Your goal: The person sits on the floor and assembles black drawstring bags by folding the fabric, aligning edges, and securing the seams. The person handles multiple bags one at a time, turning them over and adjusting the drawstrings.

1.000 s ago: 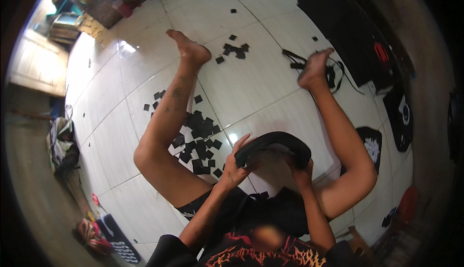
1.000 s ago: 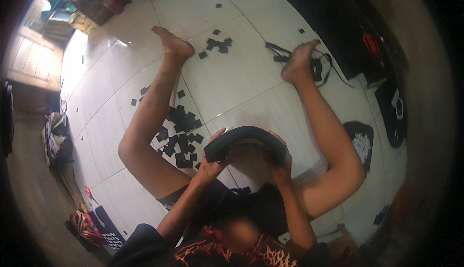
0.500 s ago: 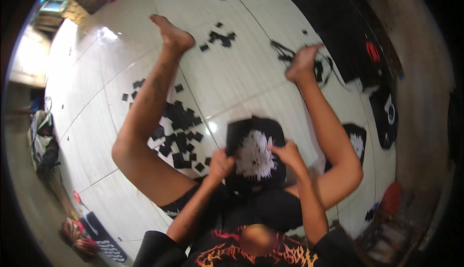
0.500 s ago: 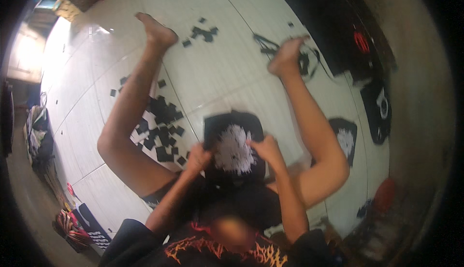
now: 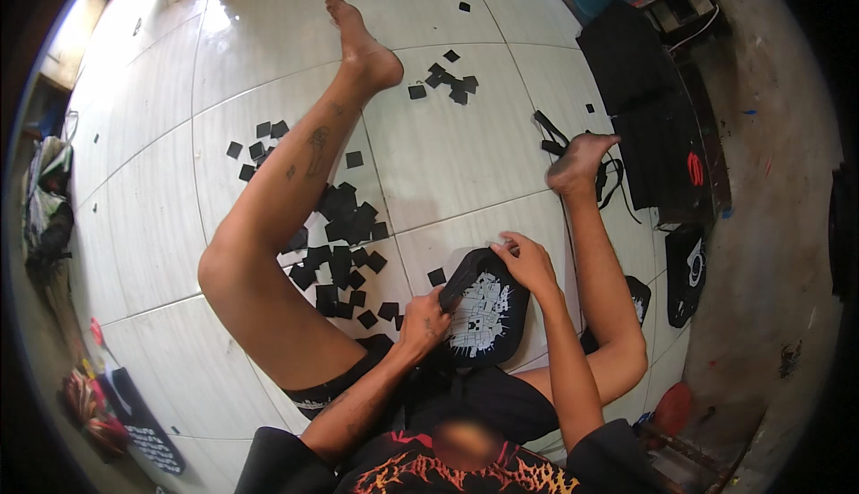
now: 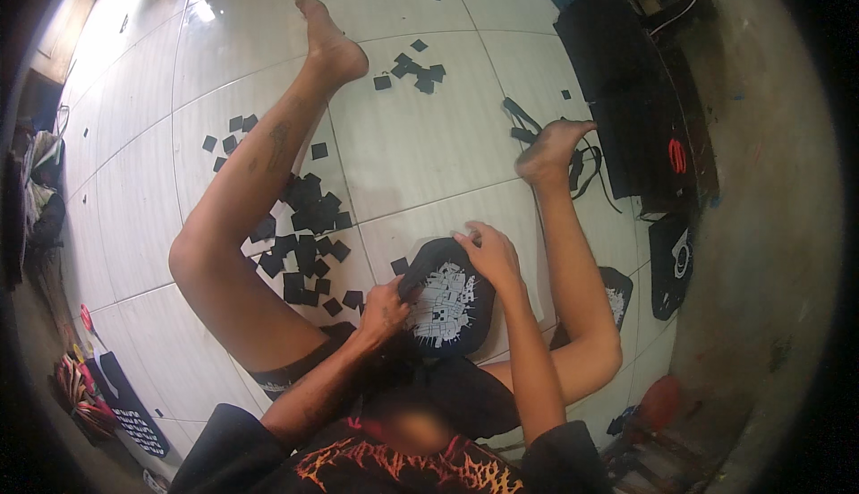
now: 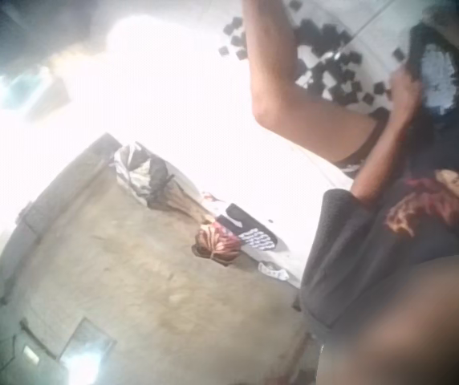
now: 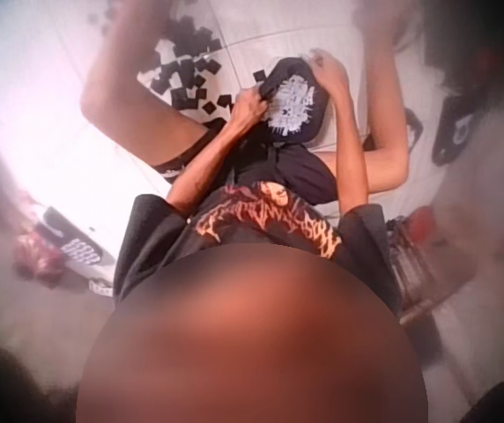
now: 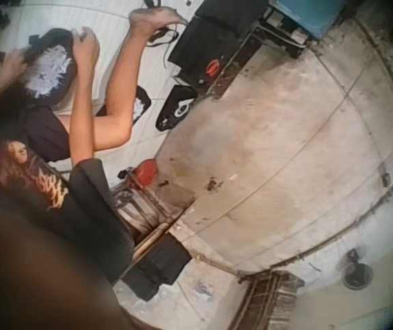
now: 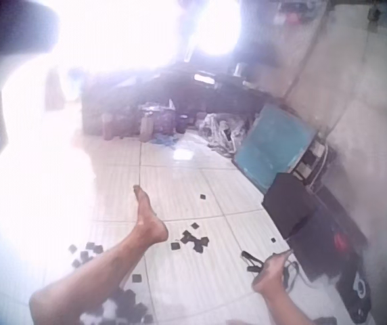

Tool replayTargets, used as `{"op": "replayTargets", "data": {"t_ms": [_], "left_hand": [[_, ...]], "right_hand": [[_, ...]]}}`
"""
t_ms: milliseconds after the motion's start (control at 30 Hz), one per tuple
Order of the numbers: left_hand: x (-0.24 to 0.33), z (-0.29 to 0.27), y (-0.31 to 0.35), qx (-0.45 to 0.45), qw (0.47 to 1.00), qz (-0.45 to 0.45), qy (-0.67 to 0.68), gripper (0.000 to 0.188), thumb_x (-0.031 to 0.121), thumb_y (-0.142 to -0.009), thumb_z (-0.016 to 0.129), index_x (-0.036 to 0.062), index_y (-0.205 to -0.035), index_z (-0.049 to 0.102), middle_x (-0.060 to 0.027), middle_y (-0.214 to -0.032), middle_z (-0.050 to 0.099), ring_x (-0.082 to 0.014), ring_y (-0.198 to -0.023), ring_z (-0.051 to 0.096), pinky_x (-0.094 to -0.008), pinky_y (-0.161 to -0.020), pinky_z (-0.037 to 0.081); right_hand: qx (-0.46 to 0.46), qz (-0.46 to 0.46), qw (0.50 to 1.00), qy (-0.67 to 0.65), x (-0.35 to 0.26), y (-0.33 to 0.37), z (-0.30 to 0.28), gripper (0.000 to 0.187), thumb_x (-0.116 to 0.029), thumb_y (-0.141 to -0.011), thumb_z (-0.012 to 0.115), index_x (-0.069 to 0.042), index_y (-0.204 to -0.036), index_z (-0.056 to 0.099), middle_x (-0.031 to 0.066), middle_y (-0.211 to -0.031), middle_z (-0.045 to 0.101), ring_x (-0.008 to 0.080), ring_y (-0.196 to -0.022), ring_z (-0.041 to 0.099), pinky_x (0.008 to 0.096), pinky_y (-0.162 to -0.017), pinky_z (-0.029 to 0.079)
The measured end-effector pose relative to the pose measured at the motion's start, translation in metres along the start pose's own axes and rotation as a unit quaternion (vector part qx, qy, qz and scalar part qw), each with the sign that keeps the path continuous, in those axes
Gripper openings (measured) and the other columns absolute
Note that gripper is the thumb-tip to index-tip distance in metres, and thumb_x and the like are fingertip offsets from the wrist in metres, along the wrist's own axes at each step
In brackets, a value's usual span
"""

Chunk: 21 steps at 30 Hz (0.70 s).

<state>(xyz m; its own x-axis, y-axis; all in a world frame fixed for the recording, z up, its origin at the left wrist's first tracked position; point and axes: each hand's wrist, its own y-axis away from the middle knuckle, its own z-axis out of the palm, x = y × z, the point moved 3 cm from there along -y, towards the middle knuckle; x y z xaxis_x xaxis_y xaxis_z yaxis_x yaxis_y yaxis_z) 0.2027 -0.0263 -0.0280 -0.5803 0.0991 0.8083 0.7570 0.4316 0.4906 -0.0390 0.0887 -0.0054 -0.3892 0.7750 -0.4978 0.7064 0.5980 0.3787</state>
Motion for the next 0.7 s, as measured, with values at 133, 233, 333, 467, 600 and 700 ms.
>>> {"op": "replayTargets", "data": {"t_ms": [133,233,333,467,600,700], "left_hand": [[-0.004,0.001,-0.001,0.008,1.000,0.020,-0.013,0.049,0.009,-0.087,0.076,-0.0030,-0.133,0.069,-0.0333,-0.094,0.074,-0.0504,-0.093,0.075,-0.0525,-0.082,0.060],[-0.011,0.004,-0.004,0.025,0.999,0.030,-0.021,0.052,0.011,-0.086,0.077,-0.0037,-0.135,0.068,-0.0339,-0.095,0.074,-0.0504,-0.095,0.075,-0.0526,-0.084,0.061],[-0.016,0.008,-0.006,0.026,0.999,0.027,-0.037,0.056,0.014,-0.086,0.078,-0.0053,-0.137,0.067,-0.0343,-0.097,0.074,-0.0507,-0.097,0.075,-0.0526,-0.087,0.061],[-0.015,0.010,-0.007,0.025,0.998,0.011,-0.056,0.051,0.020,-0.089,0.077,-0.0016,-0.135,0.068,-0.0325,-0.091,0.074,-0.0504,-0.092,0.074,-0.0556,-0.083,0.060],[-0.009,0.007,-0.007,0.031,0.997,0.016,-0.067,0.047,0.024,-0.092,0.077,-0.0009,-0.131,0.069,-0.0319,-0.088,0.074,-0.0513,-0.091,0.074,-0.0573,-0.082,0.060],[-0.009,0.006,-0.008,0.018,0.999,0.007,-0.048,0.049,0.027,-0.092,0.077,-0.0032,-0.131,0.070,-0.0332,-0.091,0.074,-0.0515,-0.093,0.074,-0.0554,-0.082,0.060]], "right_hand": [[-0.057,-0.037,0.997,-0.039,0.018,-0.029,0.009,0.038,-0.036,-0.099,0.079,-0.002,-0.116,0.082,0.0158,-0.107,0.081,0.0294,-0.099,0.076,0.0389,-0.091,0.058],[-0.061,-0.005,0.994,-0.095,0.039,-0.038,0.010,0.030,-0.029,-0.100,0.081,-0.002,-0.112,0.083,0.0105,-0.100,0.081,0.0179,-0.090,0.073,0.0327,-0.084,0.057],[0.003,0.000,0.990,-0.139,0.049,-0.039,0.003,0.028,-0.030,-0.098,0.082,-0.005,-0.111,0.085,0.0094,-0.102,0.079,0.0174,-0.093,0.071,0.0337,-0.085,0.056],[-0.012,-0.058,0.994,-0.091,0.040,-0.026,0.011,0.029,-0.034,-0.098,0.081,-0.011,-0.114,0.085,0.0104,-0.101,0.074,0.0264,-0.092,0.070,0.0381,-0.090,0.056],[0.025,-0.071,0.997,-0.034,0.036,-0.016,0.031,0.023,-0.030,-0.100,0.082,-0.012,-0.114,0.085,0.0046,-0.099,0.064,0.0194,-0.091,0.061,0.0318,-0.088,0.052],[0.060,-0.021,0.977,-0.205,0.054,-0.023,0.036,0.029,-0.033,-0.102,0.079,-0.011,-0.120,0.082,0.0037,-0.107,0.065,0.0190,-0.098,0.062,0.0360,-0.090,0.052]]}}
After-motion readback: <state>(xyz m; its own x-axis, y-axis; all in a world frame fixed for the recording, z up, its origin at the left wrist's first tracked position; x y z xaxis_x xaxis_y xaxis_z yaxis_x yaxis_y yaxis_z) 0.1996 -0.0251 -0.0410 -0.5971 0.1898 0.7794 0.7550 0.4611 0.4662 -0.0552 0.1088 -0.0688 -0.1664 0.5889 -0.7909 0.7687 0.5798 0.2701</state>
